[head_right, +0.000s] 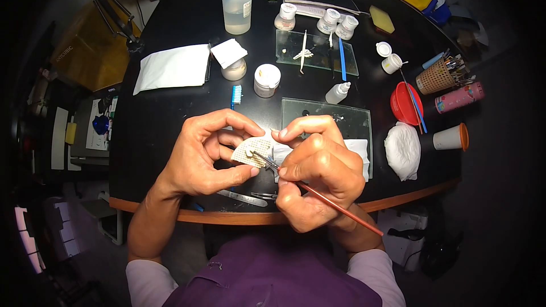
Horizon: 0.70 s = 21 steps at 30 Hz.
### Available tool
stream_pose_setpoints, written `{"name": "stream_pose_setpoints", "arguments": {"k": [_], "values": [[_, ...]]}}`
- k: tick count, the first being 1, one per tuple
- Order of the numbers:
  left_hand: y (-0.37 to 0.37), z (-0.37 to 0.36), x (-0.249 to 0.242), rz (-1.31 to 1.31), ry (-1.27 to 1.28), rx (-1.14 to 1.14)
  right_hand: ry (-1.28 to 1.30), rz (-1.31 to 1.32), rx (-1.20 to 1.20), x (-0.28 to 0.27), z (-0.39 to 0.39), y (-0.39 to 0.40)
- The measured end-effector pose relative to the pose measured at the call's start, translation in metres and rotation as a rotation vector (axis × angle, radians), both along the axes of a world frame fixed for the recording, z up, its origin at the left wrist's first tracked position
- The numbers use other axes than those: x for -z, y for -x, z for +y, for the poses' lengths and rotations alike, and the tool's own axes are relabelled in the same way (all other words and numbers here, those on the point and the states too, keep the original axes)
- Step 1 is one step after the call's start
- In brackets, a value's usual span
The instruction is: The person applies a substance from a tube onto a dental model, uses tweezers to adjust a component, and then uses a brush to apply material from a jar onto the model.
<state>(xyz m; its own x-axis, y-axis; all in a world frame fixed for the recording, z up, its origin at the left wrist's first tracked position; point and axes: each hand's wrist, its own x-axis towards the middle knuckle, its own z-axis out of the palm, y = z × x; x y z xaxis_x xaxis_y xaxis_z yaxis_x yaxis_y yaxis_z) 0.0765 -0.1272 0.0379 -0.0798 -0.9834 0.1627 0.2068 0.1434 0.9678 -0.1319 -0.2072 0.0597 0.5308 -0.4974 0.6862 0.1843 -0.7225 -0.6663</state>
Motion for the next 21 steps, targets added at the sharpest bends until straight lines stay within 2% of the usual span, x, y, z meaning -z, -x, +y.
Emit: {"name": "stream_pose_setpoints", "arguments": {"k": [8, 21], "values": [[0.0001, -0.0004, 0.0013, 0.007, -0.009, -0.016, 0.075, 0.001, 0.024, 0.0028, 0.0009, -0.0030], [-0.0004, -0.0004, 0.0003, 0.018, -0.029, -0.007, 0.027, 0.030, -0.032, -0.0006, 0.0012, 0.0015]]}}
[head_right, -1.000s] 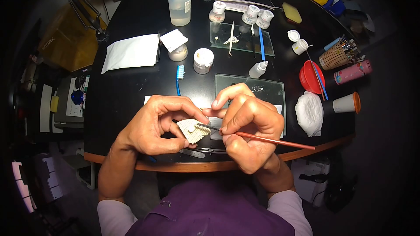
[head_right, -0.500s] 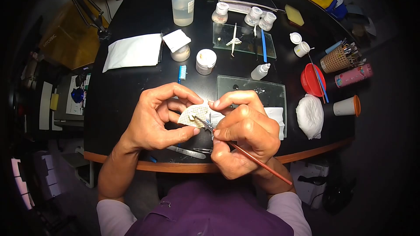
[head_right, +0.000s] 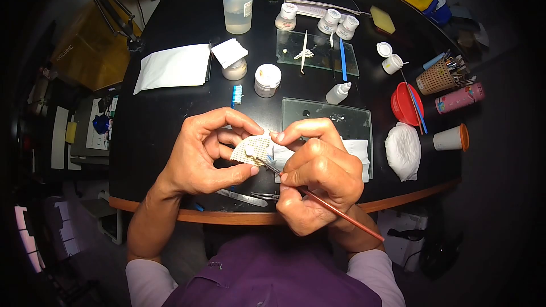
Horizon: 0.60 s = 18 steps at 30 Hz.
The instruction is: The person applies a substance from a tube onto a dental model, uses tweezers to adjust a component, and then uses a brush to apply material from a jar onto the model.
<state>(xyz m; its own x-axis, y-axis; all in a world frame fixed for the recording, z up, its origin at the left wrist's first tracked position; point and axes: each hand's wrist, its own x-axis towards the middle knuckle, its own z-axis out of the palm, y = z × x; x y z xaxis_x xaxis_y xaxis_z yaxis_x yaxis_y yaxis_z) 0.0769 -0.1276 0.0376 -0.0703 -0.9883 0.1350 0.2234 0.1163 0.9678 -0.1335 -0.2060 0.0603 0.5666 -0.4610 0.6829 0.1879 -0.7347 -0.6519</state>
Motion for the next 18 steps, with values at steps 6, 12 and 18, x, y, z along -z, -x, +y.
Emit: {"name": "stream_pose_setpoints", "arguments": {"k": [6, 12, 18], "values": [[0.0003, -0.0001, -0.0006, 0.012, -0.006, -0.003, -0.044, 0.026, -0.020, -0.0022, 0.0024, 0.0022], [0.0010, 0.0001, -0.0014, -0.012, -0.005, -0.045, -0.030, -0.026, -0.001, 0.0002, 0.0030, -0.0012], [-0.0003, 0.0000, -0.0005, -0.030, -0.015, -0.072, -0.013, -0.075, 0.049, 0.0042, 0.0025, -0.0061]]}}
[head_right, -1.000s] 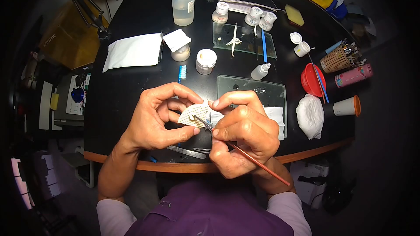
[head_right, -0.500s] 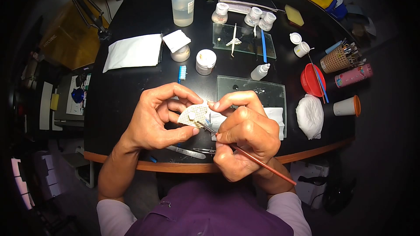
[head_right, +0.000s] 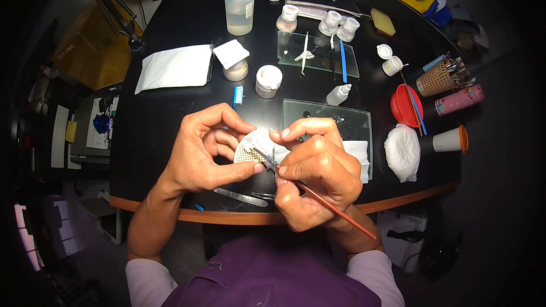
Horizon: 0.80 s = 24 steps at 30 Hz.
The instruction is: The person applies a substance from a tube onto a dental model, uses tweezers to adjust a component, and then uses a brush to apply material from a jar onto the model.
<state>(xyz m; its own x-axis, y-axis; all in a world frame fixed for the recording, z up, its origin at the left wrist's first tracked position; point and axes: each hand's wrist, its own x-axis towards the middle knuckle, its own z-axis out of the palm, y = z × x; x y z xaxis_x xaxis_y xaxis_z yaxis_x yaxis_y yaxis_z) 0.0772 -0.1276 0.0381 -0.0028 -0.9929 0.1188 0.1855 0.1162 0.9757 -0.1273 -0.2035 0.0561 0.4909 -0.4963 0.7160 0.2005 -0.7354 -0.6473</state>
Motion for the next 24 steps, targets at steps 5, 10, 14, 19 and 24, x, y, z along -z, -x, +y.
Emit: {"name": "stream_pose_setpoints", "arguments": {"k": [5, 10, 14, 19, 24], "values": [[0.001, 0.001, 0.000, -0.043, -0.027, -0.066, -0.036, -0.021, 0.047, 0.004, 0.001, -0.002], [0.004, -0.001, 0.003, -0.149, -0.029, -0.153, 0.034, 0.018, 0.057, 0.005, 0.000, -0.003], [0.010, -0.001, 0.007, -0.320, 0.087, -0.285, 0.167, 0.129, 0.114, 0.004, 0.001, -0.003], [0.011, -0.002, 0.012, -0.342, 0.118, -0.343, 0.248, 0.186, 0.143, 0.003, 0.004, -0.009], [0.011, -0.003, 0.011, -0.305, 0.086, -0.354, 0.256, 0.198, 0.145, 0.002, 0.004, -0.010]]}}
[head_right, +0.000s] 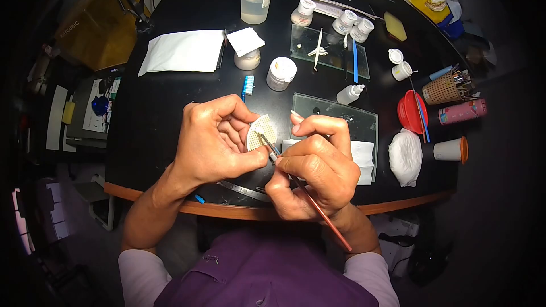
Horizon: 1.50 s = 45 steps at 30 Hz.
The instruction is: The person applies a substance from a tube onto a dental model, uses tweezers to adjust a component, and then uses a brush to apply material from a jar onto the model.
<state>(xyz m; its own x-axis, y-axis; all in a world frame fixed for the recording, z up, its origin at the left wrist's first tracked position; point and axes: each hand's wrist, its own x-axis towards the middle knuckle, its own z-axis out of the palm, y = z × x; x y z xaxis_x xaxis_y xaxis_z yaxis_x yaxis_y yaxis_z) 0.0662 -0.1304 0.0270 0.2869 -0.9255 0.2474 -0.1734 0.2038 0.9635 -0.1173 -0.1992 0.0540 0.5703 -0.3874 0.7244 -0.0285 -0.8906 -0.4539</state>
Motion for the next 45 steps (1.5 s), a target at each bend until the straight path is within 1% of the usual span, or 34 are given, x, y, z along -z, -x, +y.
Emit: {"name": "stream_pose_setpoints", "arguments": {"k": [3, 9, 24, 36, 39, 42, 45], "values": [[-0.0011, 0.0007, -0.0033, -0.034, -0.011, 0.001, -0.011, 0.001, -0.004, 0.0003, 0.0000, 0.0002], [-0.0004, 0.0005, -0.0031, -0.009, -0.013, -0.004, -0.040, -0.003, -0.027, -0.0012, -0.0002, 0.0033], [-0.0001, 0.0001, -0.0013, -0.011, 0.000, 0.002, -0.005, 0.003, -0.012, 0.0012, -0.0004, 0.0004], [0.0000, 0.0002, -0.0025, -0.018, -0.002, -0.006, -0.025, 0.000, -0.031, -0.0013, 0.0004, 0.0026], [0.0003, -0.0003, 0.0006, -0.022, 0.024, -0.002, -0.018, -0.018, -0.024, -0.0028, 0.0012, 0.0028], [0.0017, -0.0011, -0.0011, -0.082, 0.191, -0.049, -0.066, -0.072, -0.007, -0.0016, 0.0009, 0.0049], [0.0032, -0.0014, 0.0006, -0.163, 0.257, -0.077, -0.055, -0.055, 0.010, -0.0018, -0.0003, 0.0064]]}}
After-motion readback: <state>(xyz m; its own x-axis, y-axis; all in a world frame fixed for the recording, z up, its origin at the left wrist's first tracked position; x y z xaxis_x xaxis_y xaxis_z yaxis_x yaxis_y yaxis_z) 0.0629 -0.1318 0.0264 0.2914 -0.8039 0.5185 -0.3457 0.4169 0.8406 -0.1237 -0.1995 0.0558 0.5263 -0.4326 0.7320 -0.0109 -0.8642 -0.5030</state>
